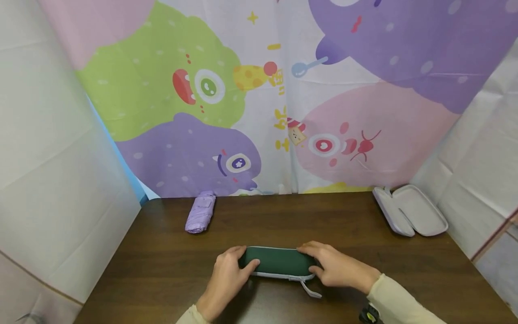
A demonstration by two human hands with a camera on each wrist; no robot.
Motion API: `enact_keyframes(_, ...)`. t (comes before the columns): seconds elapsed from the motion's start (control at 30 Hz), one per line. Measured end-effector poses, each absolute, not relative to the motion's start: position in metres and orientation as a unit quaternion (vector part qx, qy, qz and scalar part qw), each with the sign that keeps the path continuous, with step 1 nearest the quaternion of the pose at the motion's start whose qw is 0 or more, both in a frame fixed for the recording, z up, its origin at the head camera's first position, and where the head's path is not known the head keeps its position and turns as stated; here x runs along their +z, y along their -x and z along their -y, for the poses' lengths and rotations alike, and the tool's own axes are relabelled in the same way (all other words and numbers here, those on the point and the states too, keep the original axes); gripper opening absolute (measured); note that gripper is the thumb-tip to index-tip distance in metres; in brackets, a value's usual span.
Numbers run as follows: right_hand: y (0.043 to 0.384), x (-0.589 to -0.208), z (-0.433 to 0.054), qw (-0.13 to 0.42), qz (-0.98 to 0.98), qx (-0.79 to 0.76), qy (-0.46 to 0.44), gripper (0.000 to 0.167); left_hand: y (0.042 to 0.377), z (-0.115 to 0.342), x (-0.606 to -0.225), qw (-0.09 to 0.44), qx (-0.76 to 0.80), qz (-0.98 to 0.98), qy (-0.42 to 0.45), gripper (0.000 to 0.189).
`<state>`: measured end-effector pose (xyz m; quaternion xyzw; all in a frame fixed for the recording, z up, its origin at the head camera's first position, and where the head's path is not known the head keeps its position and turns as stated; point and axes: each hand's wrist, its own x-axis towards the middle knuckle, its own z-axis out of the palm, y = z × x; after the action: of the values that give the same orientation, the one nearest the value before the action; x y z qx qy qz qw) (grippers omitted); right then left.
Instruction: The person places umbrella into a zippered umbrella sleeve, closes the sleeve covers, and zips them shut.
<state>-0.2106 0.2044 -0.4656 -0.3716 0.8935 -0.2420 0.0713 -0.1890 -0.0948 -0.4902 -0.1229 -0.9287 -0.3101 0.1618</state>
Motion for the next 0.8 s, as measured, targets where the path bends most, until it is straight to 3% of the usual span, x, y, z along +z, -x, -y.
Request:
enact_keyframes(0.57,0.200,-0.467,-0.186,0.059,-0.899,-0.248,0.356,0.052,0.221,0.097,-0.476,0.077,-0.354,0.928,0.086,0.050)
enact_keyframes(0.8,0.199,-0.468,-0.175,0.047,-0.889,-0.264,0.372,0.056,0.233,0.095,-0.472,0.035,-0.374,0.924,0.068,0.063)
